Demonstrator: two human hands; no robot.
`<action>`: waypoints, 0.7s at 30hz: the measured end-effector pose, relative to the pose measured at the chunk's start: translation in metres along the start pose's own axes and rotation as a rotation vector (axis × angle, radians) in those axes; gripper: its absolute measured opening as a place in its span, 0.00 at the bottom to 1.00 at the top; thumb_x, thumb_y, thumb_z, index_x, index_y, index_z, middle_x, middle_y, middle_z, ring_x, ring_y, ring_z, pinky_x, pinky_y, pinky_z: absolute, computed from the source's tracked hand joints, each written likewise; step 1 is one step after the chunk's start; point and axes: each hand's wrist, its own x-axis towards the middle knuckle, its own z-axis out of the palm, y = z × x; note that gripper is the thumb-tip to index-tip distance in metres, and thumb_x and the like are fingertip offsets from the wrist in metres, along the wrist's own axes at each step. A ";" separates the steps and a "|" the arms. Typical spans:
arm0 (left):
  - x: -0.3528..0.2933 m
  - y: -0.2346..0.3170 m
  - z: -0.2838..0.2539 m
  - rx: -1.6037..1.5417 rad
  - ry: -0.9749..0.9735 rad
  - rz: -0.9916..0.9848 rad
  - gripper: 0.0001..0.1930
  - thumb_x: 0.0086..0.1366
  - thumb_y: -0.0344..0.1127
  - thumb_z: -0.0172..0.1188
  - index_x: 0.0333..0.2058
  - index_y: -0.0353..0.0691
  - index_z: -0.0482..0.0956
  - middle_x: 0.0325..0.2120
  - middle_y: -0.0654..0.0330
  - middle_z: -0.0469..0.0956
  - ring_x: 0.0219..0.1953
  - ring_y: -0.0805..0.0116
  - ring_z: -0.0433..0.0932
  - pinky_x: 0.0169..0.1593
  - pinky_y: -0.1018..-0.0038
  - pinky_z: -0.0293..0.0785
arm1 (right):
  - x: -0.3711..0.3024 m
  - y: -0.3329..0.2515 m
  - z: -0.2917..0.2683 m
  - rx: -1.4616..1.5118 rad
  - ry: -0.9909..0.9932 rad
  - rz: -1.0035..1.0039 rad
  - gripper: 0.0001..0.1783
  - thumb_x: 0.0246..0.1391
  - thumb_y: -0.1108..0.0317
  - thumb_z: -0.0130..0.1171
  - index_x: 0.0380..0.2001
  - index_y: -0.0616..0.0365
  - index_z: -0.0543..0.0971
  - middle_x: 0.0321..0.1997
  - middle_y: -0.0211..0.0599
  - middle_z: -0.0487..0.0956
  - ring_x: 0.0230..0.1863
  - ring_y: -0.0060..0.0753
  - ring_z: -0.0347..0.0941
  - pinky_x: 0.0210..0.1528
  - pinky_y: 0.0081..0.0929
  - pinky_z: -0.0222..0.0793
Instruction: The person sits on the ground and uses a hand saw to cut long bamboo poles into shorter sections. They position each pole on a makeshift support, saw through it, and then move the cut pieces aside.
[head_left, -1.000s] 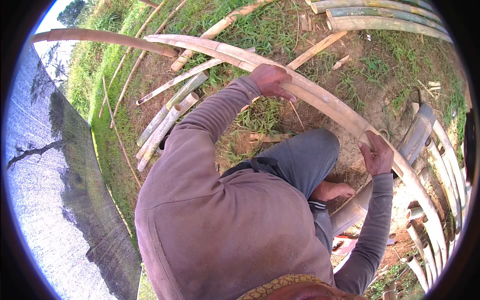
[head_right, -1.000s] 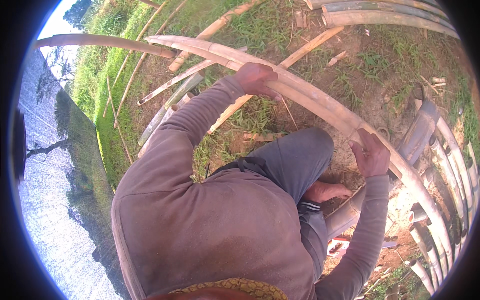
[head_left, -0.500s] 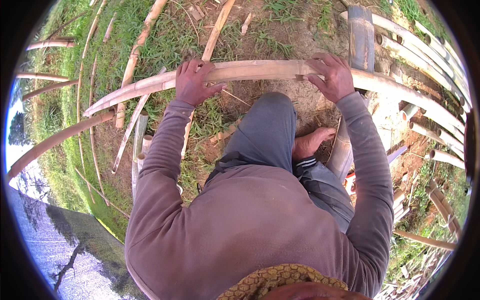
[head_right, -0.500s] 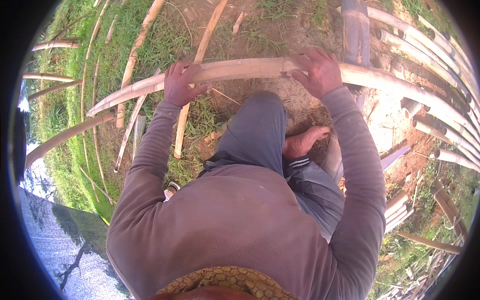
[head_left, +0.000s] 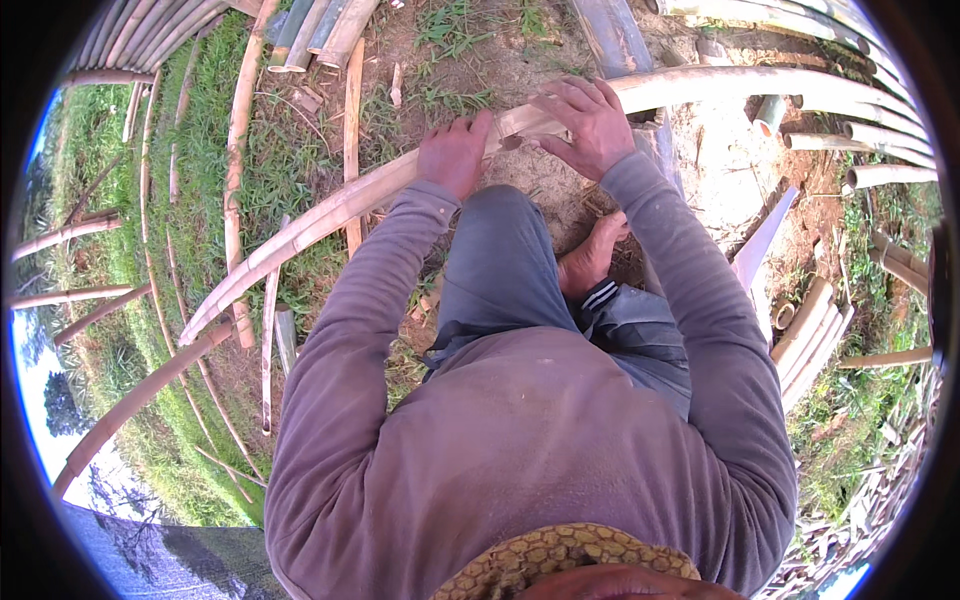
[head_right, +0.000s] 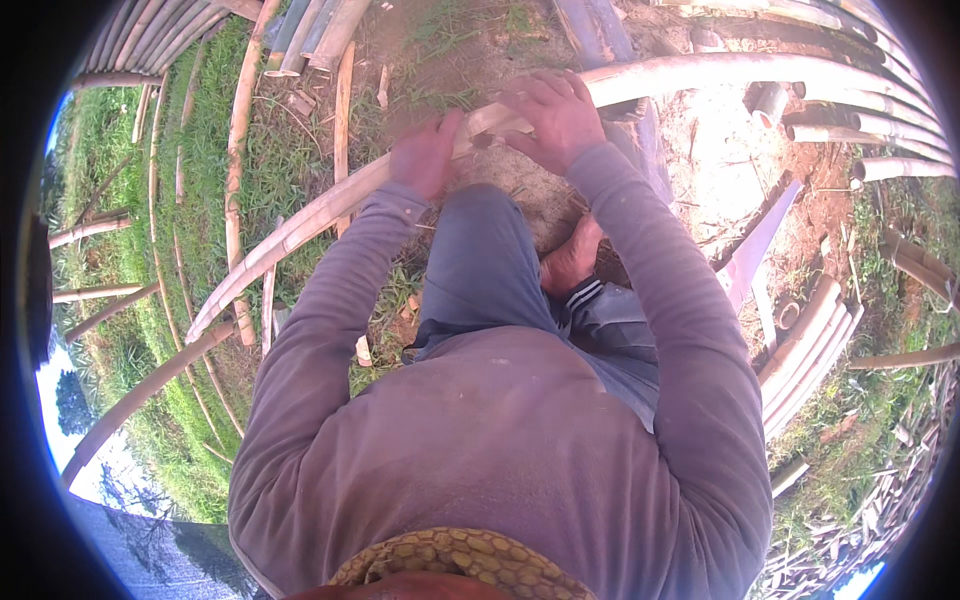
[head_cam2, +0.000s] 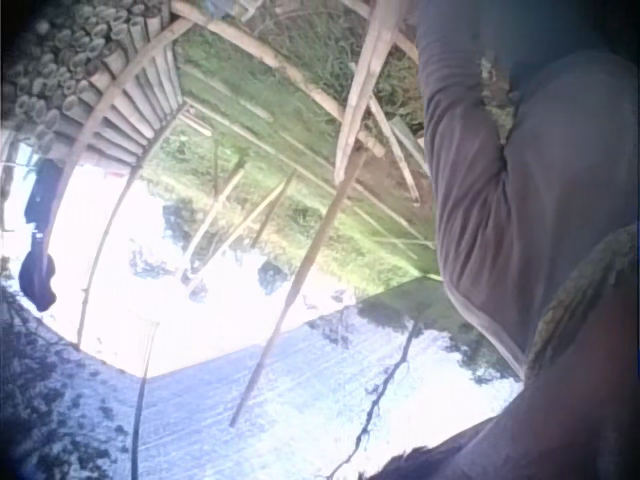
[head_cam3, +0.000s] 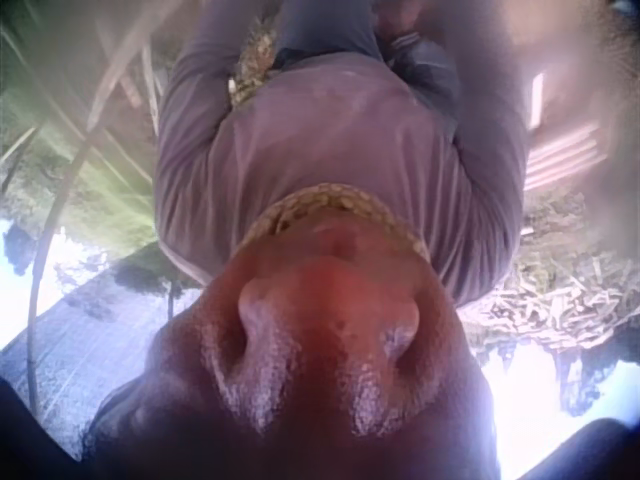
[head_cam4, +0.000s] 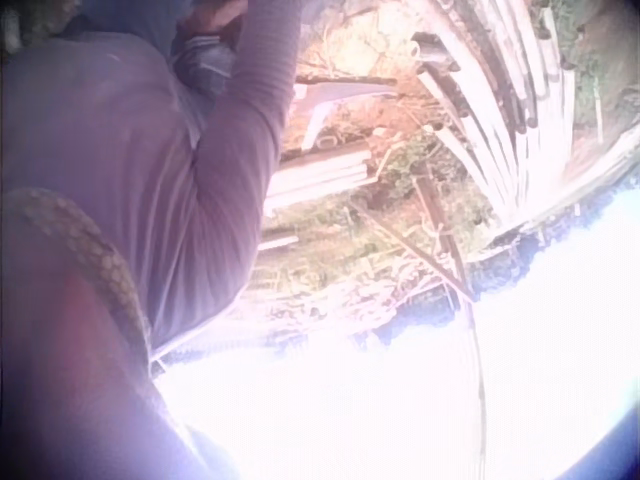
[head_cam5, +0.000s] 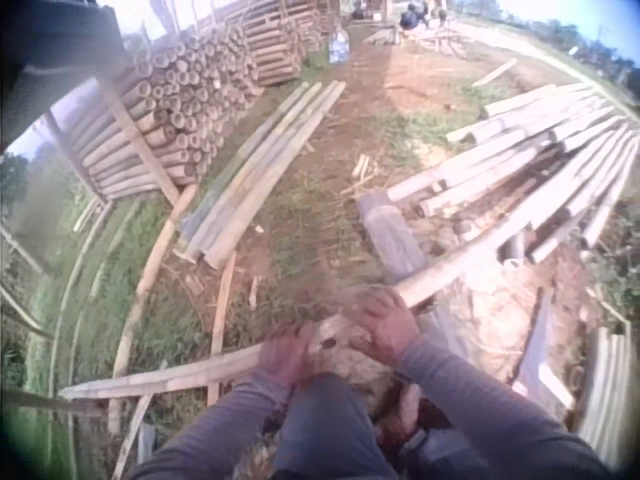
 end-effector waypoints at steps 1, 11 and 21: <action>-0.002 -0.003 0.002 0.007 0.026 0.016 0.39 0.53 0.44 0.80 0.61 0.49 0.69 0.46 0.53 0.83 0.47 0.45 0.85 0.52 0.50 0.77 | -0.015 -0.001 -0.027 0.017 0.055 0.070 0.25 0.57 0.53 0.73 0.56 0.48 0.84 0.58 0.38 0.84 0.62 0.45 0.78 0.70 0.51 0.65; 0.009 0.003 0.002 0.130 0.121 0.128 0.40 0.52 0.41 0.80 0.63 0.45 0.71 0.43 0.48 0.84 0.44 0.45 0.85 0.48 0.52 0.80 | -0.420 0.128 -0.171 -0.005 -0.683 1.072 0.26 0.55 0.51 0.72 0.52 0.56 0.85 0.47 0.51 0.87 0.51 0.54 0.84 0.57 0.45 0.78; 0.010 -0.005 -0.003 0.159 0.046 0.090 0.43 0.51 0.44 0.79 0.65 0.45 0.69 0.44 0.44 0.85 0.44 0.42 0.86 0.51 0.52 0.80 | -0.462 0.102 -0.129 -0.086 -0.853 0.930 0.36 0.50 0.53 0.78 0.59 0.51 0.74 0.58 0.43 0.80 0.62 0.50 0.77 0.58 0.51 0.76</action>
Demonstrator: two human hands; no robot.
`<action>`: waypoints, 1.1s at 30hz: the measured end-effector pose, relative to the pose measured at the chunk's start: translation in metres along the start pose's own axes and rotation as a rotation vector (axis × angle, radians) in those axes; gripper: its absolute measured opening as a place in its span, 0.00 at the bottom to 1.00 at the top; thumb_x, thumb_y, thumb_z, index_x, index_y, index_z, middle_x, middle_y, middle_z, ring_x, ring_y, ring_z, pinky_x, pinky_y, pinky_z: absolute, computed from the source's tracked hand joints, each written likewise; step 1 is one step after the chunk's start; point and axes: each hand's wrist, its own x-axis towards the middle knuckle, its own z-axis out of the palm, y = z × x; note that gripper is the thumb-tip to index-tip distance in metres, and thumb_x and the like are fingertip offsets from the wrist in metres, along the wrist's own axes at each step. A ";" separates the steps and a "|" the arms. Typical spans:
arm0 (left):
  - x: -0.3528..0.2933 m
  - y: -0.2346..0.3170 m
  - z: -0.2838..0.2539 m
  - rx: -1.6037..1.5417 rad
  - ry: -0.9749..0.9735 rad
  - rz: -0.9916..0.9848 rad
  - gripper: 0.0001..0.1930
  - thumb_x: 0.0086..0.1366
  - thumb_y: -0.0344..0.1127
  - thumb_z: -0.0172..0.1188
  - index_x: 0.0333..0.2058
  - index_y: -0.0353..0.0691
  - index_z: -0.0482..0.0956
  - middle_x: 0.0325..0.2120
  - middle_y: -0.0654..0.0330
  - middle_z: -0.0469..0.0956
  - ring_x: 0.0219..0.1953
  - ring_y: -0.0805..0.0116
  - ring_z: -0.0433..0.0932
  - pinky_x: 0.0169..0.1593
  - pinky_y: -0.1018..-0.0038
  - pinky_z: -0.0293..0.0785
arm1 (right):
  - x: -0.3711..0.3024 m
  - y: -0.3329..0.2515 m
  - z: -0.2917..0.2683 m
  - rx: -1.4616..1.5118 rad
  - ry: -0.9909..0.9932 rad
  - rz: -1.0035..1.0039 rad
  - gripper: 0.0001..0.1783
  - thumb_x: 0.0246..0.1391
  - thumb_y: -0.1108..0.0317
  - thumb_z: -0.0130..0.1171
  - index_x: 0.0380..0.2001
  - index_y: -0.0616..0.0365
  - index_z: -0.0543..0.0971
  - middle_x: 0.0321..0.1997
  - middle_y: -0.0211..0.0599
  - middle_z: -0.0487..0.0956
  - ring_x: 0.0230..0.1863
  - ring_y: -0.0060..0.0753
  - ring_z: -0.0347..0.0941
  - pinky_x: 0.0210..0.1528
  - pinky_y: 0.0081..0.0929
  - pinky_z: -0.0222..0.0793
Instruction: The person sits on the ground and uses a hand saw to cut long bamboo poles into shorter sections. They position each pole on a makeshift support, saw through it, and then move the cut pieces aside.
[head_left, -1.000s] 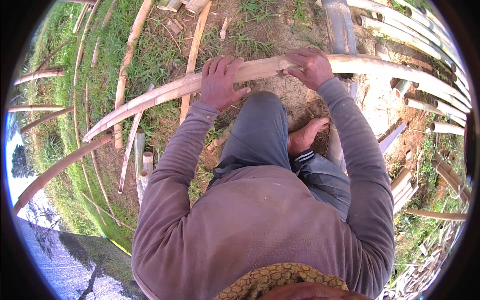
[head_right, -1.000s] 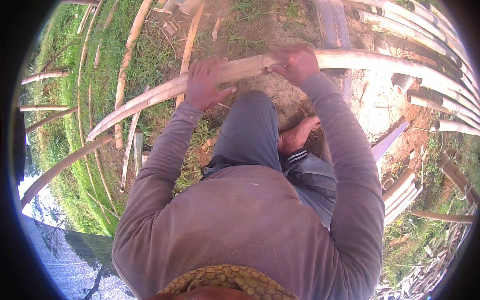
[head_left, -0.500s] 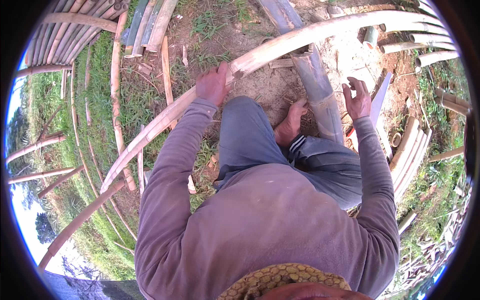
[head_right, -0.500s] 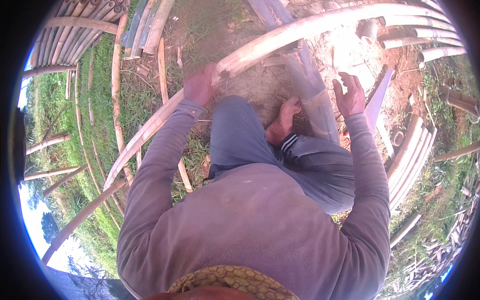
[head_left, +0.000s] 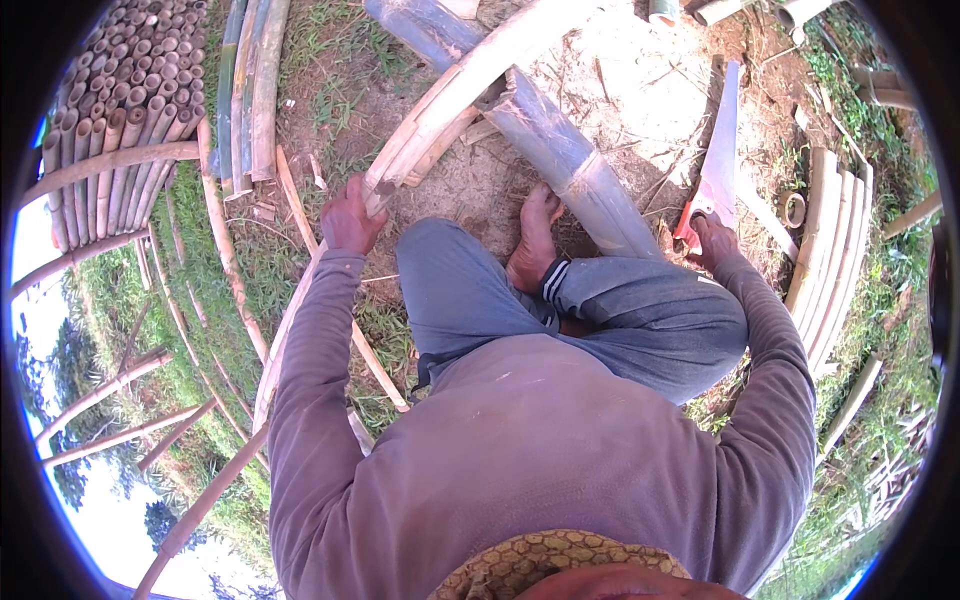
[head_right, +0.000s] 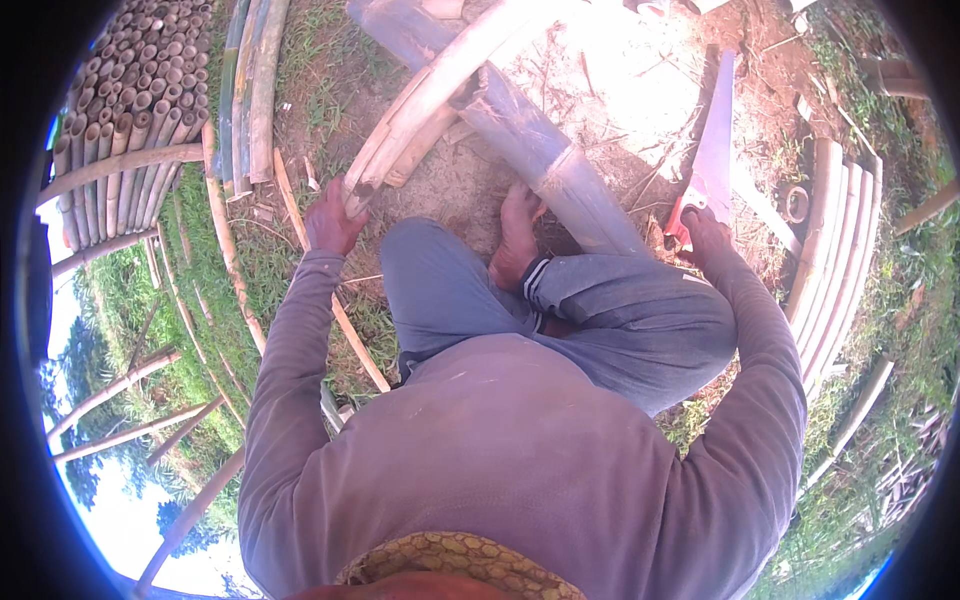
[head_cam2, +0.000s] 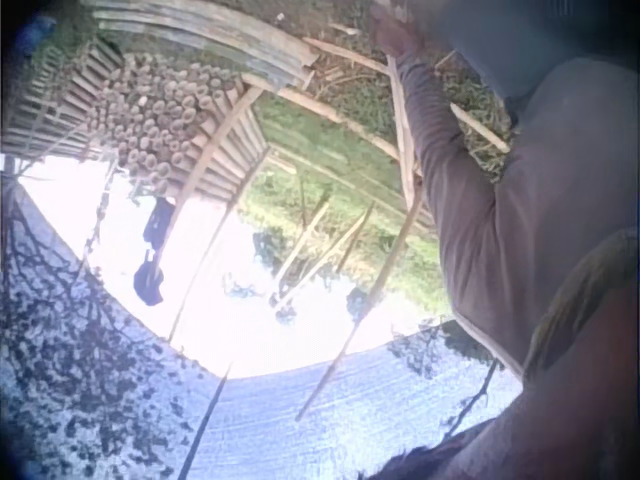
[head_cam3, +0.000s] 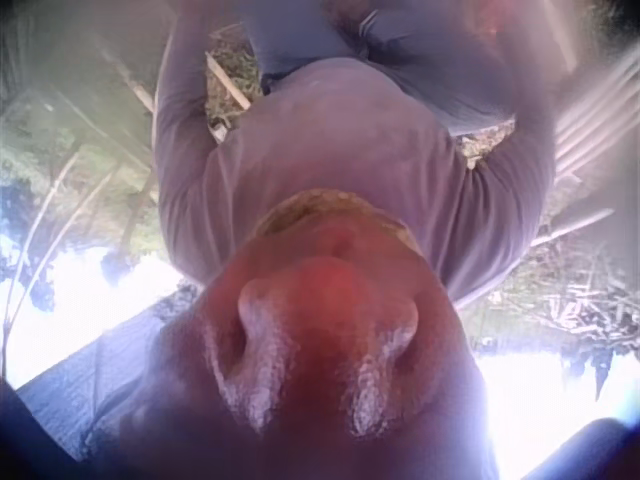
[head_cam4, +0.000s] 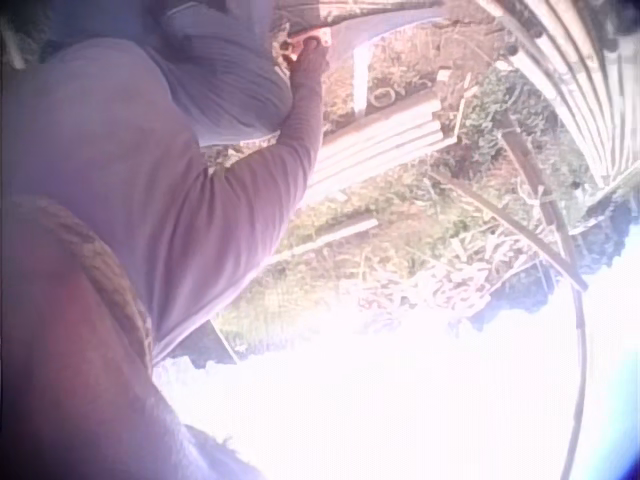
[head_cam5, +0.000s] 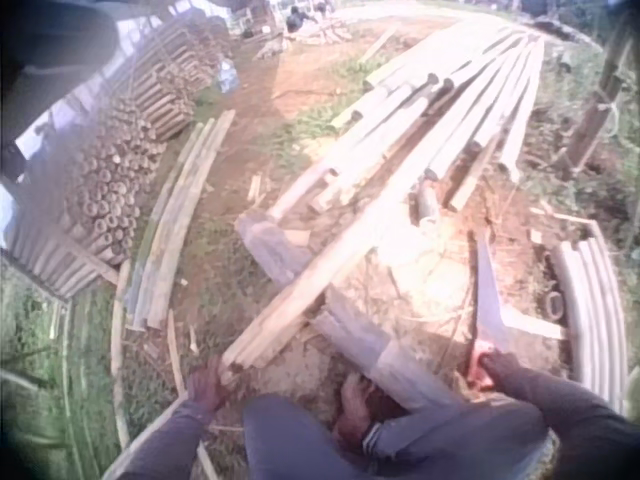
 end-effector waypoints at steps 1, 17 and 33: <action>0.007 0.000 0.000 0.003 -0.034 0.008 0.45 0.52 0.45 0.79 0.67 0.42 0.69 0.45 0.41 0.85 0.46 0.40 0.86 0.51 0.51 0.81 | 0.005 0.008 0.018 0.008 -0.003 0.054 0.36 0.50 0.54 0.78 0.59 0.51 0.74 0.58 0.43 0.80 0.63 0.50 0.76 0.59 0.52 0.76; 0.006 -0.013 -0.013 -0.165 -0.239 -0.077 0.47 0.52 0.50 0.79 0.68 0.46 0.67 0.46 0.44 0.86 0.47 0.40 0.86 0.53 0.50 0.81 | -0.181 -0.147 -0.125 0.824 0.968 -0.027 0.18 0.64 0.74 0.64 0.55 0.69 0.79 0.57 0.47 0.81 0.52 0.36 0.80 0.56 0.34 0.77; 0.005 -0.012 -0.022 -0.167 -0.232 -0.040 0.38 0.55 0.50 0.79 0.58 0.46 0.68 0.46 0.49 0.86 0.51 0.42 0.85 0.54 0.50 0.80 | -0.184 -0.253 -0.062 0.953 0.815 -0.317 0.27 0.59 0.68 0.74 0.58 0.67 0.80 0.57 0.52 0.85 0.57 0.46 0.84 0.62 0.39 0.76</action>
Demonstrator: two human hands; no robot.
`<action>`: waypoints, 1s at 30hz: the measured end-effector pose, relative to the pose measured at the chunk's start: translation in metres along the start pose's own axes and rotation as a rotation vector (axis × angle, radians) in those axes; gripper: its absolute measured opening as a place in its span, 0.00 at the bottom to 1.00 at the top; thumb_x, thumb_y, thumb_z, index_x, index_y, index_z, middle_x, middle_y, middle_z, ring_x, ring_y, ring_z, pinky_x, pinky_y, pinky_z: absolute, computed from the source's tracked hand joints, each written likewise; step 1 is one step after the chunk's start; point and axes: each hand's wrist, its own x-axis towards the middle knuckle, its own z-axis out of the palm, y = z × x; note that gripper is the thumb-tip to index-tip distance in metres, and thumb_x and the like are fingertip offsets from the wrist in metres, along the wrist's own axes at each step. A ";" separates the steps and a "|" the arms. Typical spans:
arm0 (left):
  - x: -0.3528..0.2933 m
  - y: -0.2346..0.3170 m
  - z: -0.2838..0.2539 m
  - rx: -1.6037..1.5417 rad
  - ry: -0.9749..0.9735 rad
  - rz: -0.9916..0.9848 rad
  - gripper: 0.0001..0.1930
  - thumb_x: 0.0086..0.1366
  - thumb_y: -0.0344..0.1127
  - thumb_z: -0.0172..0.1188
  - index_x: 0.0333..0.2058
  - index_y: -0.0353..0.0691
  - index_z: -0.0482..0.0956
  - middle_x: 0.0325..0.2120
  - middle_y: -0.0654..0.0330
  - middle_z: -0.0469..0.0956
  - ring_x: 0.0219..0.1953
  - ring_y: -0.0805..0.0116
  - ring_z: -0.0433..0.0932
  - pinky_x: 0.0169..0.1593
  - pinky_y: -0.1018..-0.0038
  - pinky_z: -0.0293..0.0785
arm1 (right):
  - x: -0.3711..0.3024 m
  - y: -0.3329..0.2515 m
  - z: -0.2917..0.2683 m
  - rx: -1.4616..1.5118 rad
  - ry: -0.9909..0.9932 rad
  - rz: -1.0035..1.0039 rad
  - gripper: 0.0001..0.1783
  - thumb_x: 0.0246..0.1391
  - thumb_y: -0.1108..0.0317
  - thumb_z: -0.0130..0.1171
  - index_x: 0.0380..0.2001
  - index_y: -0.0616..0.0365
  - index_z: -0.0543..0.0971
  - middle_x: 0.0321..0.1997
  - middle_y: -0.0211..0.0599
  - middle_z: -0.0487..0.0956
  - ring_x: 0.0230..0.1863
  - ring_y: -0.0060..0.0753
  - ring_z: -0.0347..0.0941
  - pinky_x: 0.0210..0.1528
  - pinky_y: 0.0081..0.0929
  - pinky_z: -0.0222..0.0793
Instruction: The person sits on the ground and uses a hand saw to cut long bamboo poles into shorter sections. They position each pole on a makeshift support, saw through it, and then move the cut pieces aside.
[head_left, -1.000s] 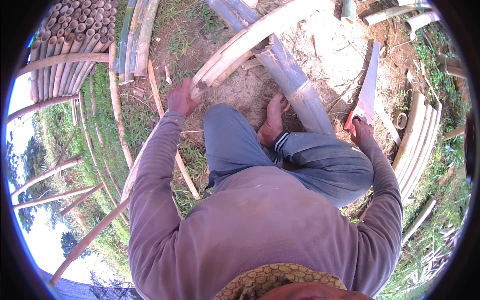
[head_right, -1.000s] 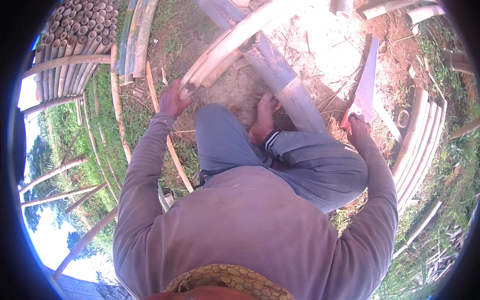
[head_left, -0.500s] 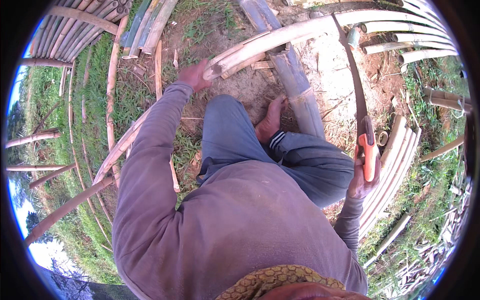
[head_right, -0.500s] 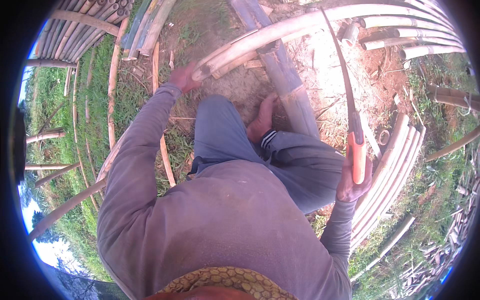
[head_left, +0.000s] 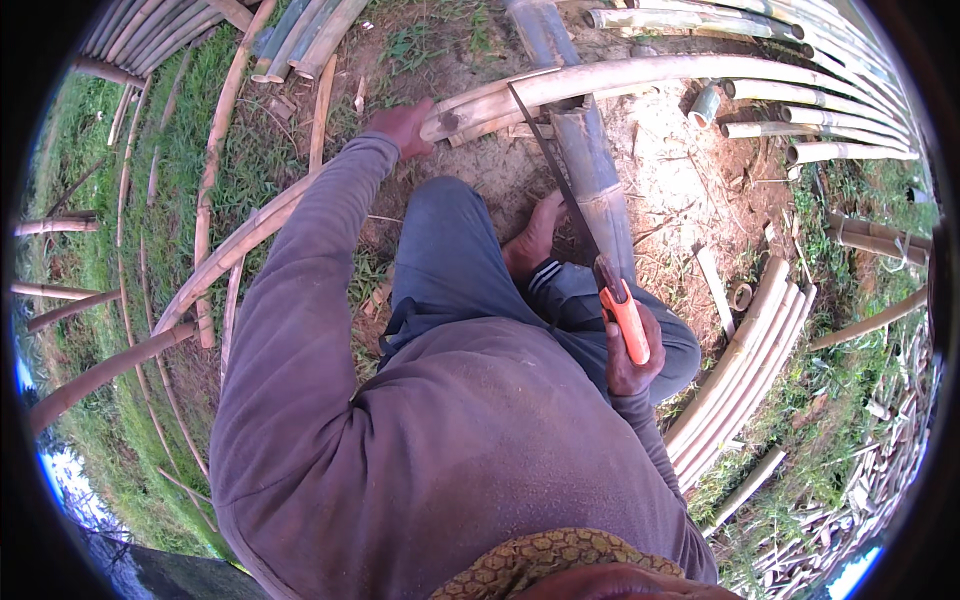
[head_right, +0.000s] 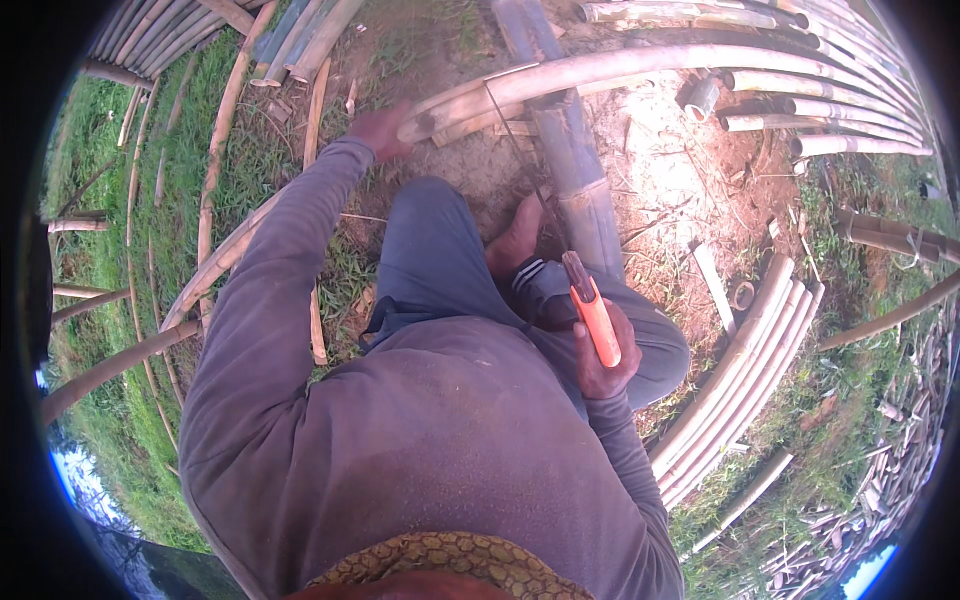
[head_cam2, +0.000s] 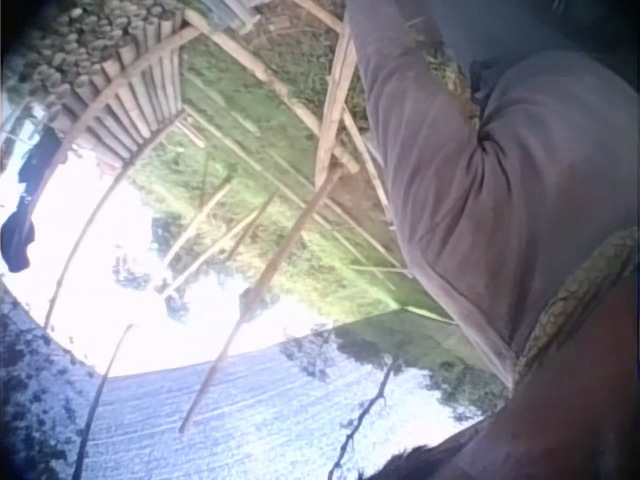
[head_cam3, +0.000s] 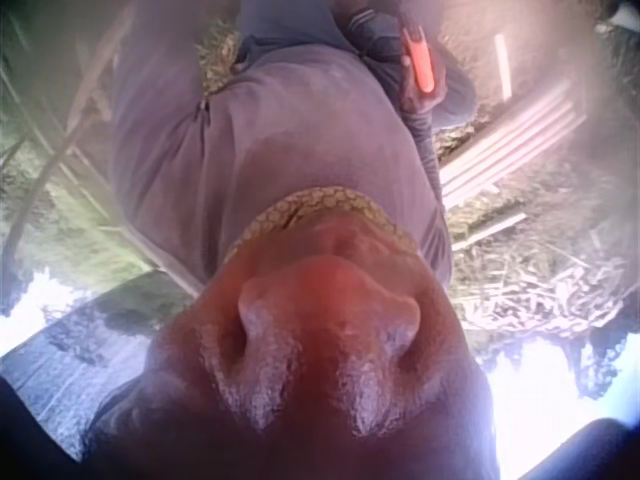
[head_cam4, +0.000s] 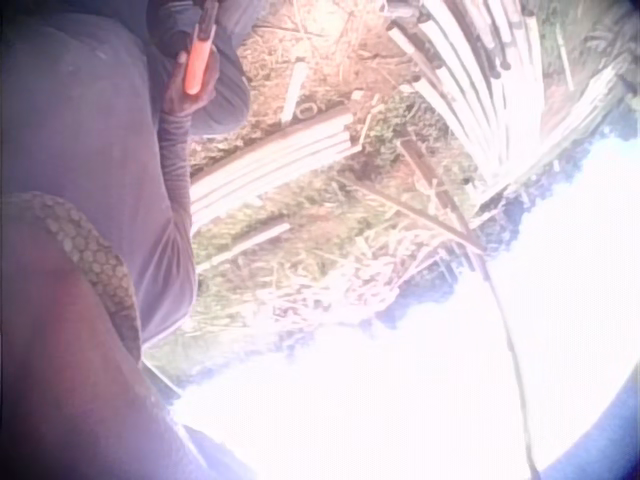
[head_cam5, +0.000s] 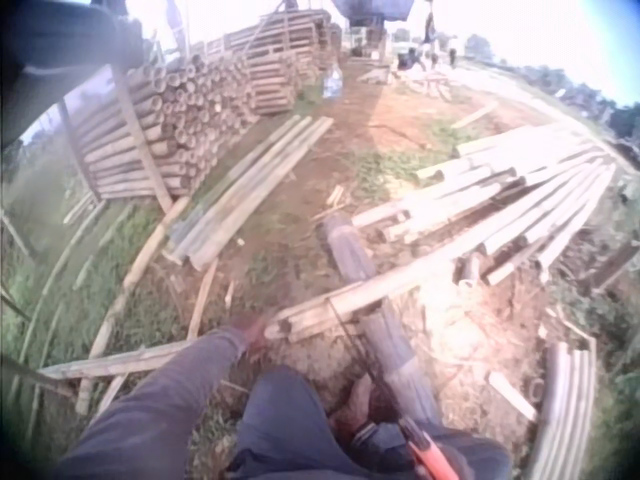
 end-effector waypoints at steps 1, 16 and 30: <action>0.002 -0.002 0.003 0.004 0.007 0.009 0.38 0.55 0.50 0.78 0.58 0.46 0.68 0.46 0.49 0.86 0.50 0.42 0.85 0.54 0.50 0.80 | 0.001 -0.002 0.000 -0.025 -0.004 -0.017 0.27 0.59 0.67 0.74 0.59 0.67 0.79 0.57 0.52 0.85 0.58 0.46 0.84 0.63 0.39 0.77; 0.005 -0.001 0.002 0.004 -0.060 -0.019 0.44 0.55 0.52 0.78 0.66 0.47 0.67 0.50 0.48 0.85 0.52 0.43 0.84 0.56 0.54 0.80 | 0.004 0.003 -0.001 0.061 -0.077 0.076 0.27 0.67 0.65 0.68 0.62 0.73 0.77 0.60 0.49 0.84 0.60 0.37 0.81 0.65 0.35 0.75; 0.006 -0.017 0.025 -0.012 0.046 0.031 0.42 0.55 0.49 0.79 0.65 0.49 0.68 0.46 0.49 0.86 0.48 0.43 0.86 0.54 0.52 0.80 | 0.011 -0.003 0.006 0.029 -0.052 0.075 0.27 0.62 0.70 0.72 0.60 0.71 0.79 0.55 0.48 0.87 0.56 0.36 0.85 0.61 0.34 0.78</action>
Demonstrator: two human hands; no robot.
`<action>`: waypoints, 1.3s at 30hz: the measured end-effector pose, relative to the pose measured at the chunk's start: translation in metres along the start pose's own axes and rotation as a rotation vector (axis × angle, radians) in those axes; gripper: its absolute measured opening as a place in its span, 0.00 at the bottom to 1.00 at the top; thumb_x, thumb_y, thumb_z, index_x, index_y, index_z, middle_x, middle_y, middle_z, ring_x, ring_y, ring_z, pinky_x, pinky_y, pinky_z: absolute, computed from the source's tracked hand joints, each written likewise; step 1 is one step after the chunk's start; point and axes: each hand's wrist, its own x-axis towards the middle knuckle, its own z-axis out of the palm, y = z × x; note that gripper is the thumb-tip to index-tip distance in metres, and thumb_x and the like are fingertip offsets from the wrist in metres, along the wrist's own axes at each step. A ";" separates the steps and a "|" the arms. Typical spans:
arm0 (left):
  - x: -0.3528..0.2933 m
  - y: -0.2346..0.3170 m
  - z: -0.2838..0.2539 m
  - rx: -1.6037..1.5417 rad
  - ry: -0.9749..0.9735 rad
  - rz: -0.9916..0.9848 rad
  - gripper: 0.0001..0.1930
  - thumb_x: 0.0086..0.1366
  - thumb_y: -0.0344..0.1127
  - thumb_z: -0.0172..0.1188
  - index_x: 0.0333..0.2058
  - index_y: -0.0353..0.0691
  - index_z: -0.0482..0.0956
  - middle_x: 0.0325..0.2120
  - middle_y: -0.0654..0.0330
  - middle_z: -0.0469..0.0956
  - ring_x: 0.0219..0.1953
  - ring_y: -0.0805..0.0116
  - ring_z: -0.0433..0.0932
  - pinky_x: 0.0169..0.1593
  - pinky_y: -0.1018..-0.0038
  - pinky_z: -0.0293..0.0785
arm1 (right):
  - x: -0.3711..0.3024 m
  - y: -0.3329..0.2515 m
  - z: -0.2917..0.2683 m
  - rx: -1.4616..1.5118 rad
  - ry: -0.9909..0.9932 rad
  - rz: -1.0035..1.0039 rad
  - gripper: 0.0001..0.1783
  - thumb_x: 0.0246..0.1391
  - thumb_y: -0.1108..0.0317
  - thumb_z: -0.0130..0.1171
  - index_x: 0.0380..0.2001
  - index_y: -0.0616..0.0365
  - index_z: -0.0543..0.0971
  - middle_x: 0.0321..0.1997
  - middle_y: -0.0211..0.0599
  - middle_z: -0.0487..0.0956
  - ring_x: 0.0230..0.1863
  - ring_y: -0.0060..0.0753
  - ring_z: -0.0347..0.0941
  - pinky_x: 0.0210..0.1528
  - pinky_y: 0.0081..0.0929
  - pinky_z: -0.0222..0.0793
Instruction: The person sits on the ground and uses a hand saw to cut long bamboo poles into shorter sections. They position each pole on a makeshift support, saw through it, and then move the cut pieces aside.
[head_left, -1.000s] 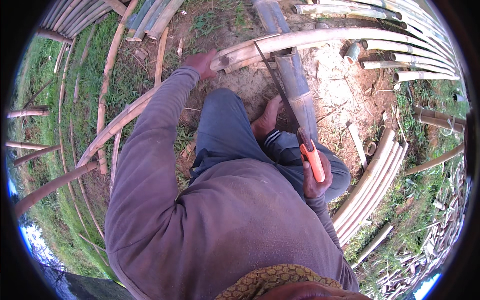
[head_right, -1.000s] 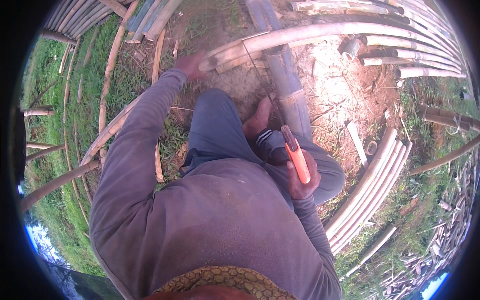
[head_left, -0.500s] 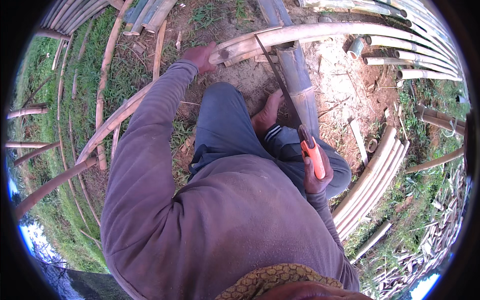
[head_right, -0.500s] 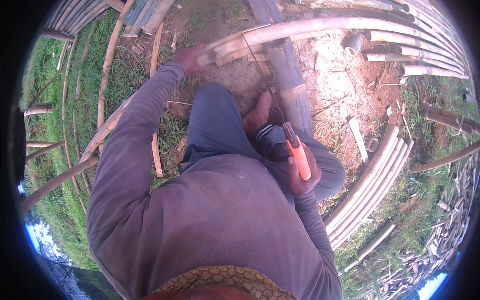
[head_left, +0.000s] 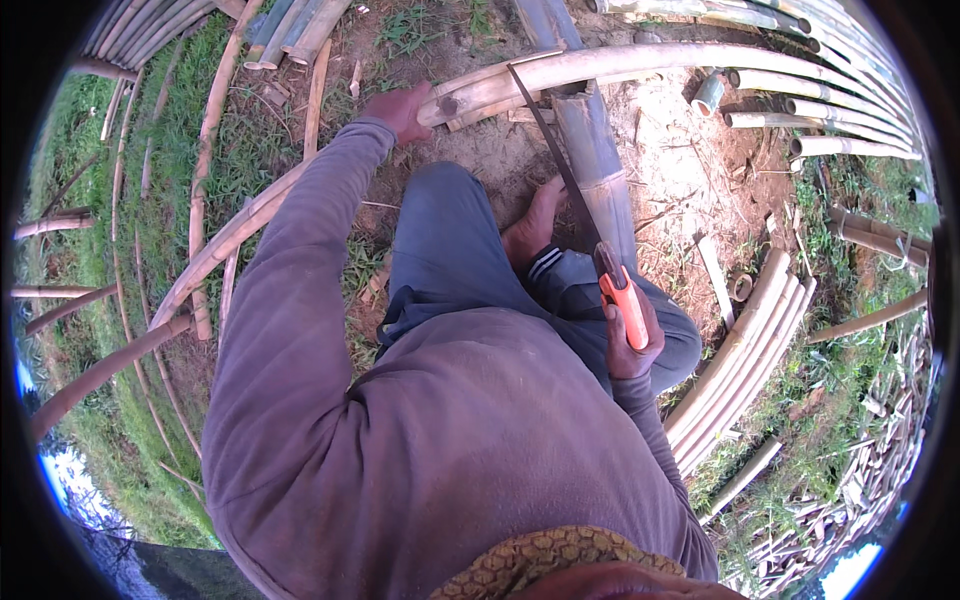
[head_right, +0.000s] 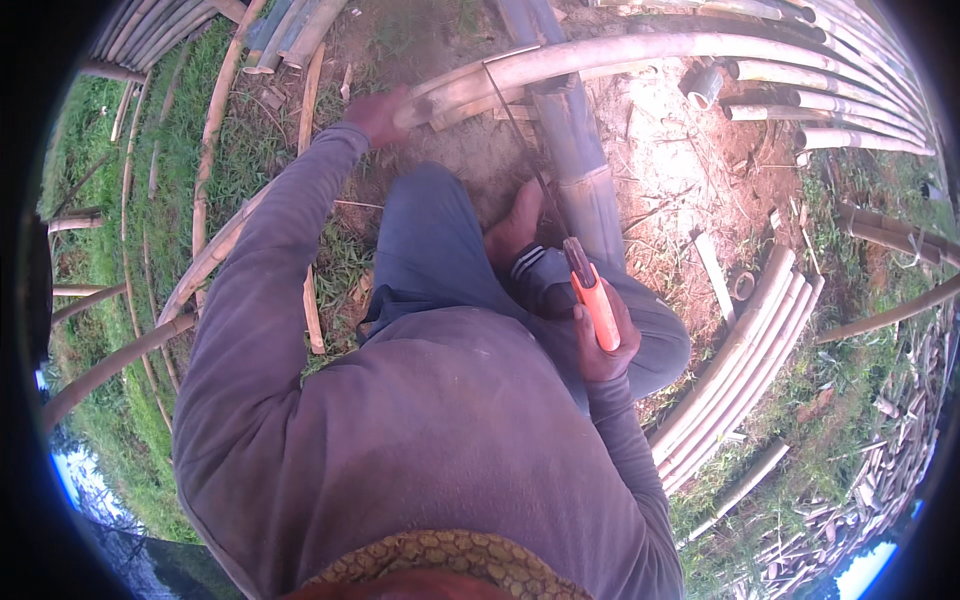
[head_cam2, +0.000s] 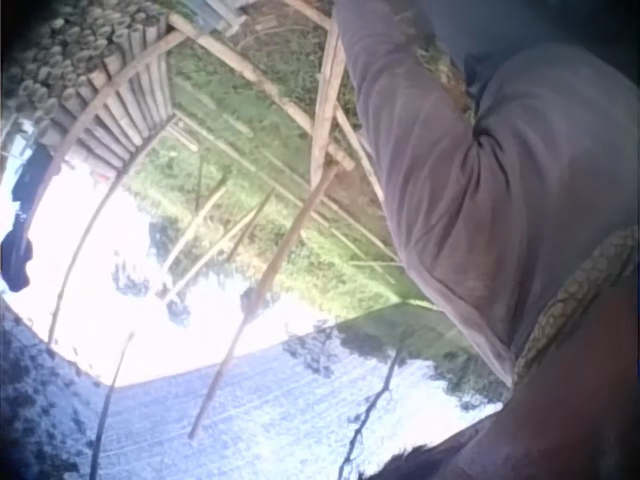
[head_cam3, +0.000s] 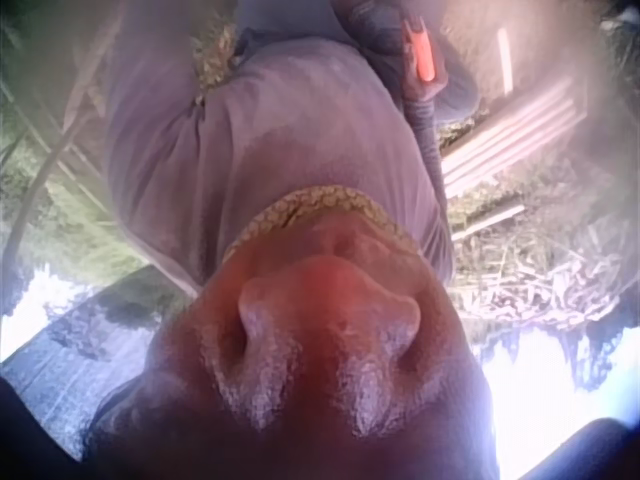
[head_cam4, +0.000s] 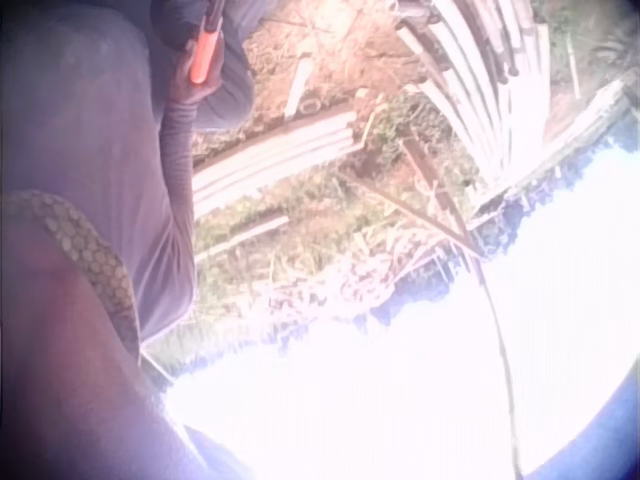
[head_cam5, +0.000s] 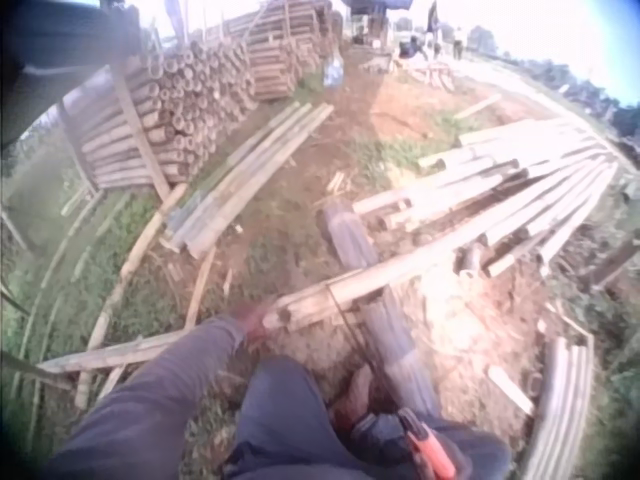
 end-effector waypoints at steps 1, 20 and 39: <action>0.003 0.005 -0.010 -0.021 -0.024 0.011 0.43 0.55 0.49 0.78 0.66 0.49 0.67 0.46 0.50 0.86 0.48 0.43 0.86 0.53 0.52 0.81 | -0.002 -0.002 -0.006 -0.019 -0.047 0.042 0.29 0.66 0.64 0.70 0.62 0.73 0.78 0.60 0.49 0.84 0.60 0.39 0.81 0.65 0.35 0.76; 0.033 0.100 0.014 -0.275 0.480 -0.163 0.29 0.68 0.62 0.59 0.57 0.48 0.84 0.61 0.49 0.79 0.67 0.50 0.75 0.72 0.50 0.61 | 0.070 -0.013 0.051 0.243 0.024 -0.009 0.29 0.69 0.64 0.66 0.66 0.70 0.74 0.57 0.49 0.83 0.56 0.36 0.80 0.57 0.33 0.77; 0.082 0.097 -0.020 -0.278 -0.067 -0.403 0.52 0.57 0.85 0.50 0.58 0.43 0.85 0.57 0.49 0.84 0.59 0.47 0.83 0.61 0.52 0.77 | 0.100 0.004 0.087 0.113 -0.067 -0.145 0.28 0.67 0.67 0.68 0.65 0.69 0.76 0.57 0.50 0.85 0.56 0.35 0.83 0.58 0.31 0.78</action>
